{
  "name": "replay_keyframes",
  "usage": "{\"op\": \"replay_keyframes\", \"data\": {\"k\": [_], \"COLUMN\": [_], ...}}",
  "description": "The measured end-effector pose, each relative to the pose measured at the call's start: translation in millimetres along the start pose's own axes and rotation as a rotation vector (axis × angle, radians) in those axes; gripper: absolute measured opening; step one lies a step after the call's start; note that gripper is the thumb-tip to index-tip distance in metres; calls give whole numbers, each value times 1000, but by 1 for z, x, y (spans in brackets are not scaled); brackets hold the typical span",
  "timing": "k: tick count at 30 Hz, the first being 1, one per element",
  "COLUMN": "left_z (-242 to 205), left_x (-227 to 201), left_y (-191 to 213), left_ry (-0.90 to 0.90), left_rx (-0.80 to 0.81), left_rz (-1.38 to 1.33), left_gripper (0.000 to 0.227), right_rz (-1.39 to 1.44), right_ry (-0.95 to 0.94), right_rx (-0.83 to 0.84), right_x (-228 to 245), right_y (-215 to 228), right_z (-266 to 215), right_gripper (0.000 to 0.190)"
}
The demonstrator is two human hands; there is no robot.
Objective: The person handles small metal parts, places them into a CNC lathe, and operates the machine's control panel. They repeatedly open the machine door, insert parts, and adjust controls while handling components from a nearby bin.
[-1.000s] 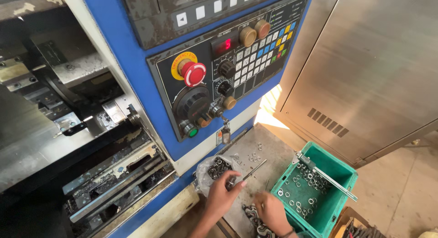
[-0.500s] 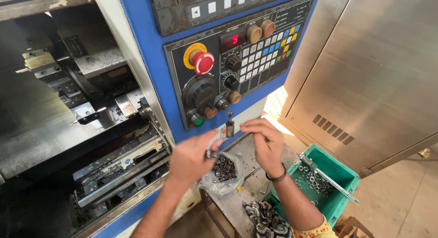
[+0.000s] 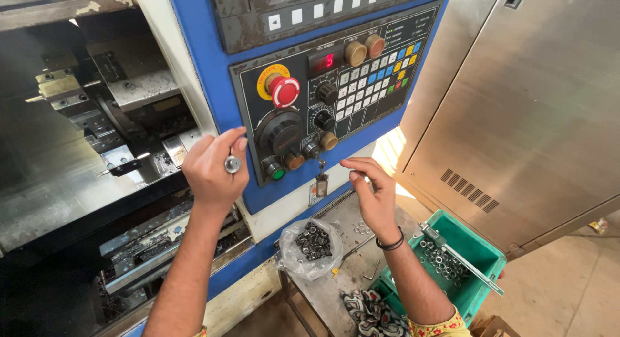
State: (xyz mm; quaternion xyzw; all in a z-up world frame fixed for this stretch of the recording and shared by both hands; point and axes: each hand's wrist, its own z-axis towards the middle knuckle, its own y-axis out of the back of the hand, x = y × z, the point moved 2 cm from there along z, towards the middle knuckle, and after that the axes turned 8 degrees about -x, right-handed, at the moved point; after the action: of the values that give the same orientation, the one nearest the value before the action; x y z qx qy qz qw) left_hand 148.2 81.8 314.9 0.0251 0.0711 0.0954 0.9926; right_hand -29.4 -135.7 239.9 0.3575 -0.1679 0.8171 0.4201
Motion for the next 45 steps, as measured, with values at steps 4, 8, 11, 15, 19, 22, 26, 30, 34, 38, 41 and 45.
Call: {"op": "replay_keyframes", "data": {"k": [4, 8, 11, 15, 19, 22, 26, 30, 34, 38, 41, 45], "left_z": [2, -4, -9, -15, -20, -22, -25, -26, -26, -25, -25, -23], "left_x": [7, 9, 11, 11, 16, 21, 26, 26, 27, 26, 25, 25], "left_y": [-16, -25, -30, -33, -36, -37, -37, -38, -37, -36, -36, -36], "left_ry": [13, 6, 24, -3, -31, -95, -180, -194, -189, -179, -183, -185], "left_rx": [-65, -134, -159, -177, -183, -174, -178, -177, -168, -156, -163, -167], "left_rz": [33, -13, -1, 38, 56, 109, 150, 151, 142, 149, 146, 140], "left_gripper": [7, 7, 6, 6, 8, 10, 12, 12, 13, 14, 15, 15], "right_rz": [5, -19, -37, 25, 17, 10, 22, 6, 19, 7, -2, -24], "right_ry": [-11, -33, -64, -47, -34, -31, -31, -17, -23, -20, -22, -3], "right_rx": [-1, -21, -45, -33, 1, 8, 16, 22, 23, 14, 7, 8], "right_x": [-5, -12, -19, -25, -31, -34, -37, -35, -34, -32, -30, -25], "right_y": [3, 5, 8, 4, -5, -11, -16, -19, -21, -19, -18, -19], "right_z": [1, 4, 6, 11, 12, 14, 16, 18, 18, 19, 21, 25], "right_gripper": [21, 20, 21, 29, 30, 29, 29, 27, 23, 21, 21, 20]}}
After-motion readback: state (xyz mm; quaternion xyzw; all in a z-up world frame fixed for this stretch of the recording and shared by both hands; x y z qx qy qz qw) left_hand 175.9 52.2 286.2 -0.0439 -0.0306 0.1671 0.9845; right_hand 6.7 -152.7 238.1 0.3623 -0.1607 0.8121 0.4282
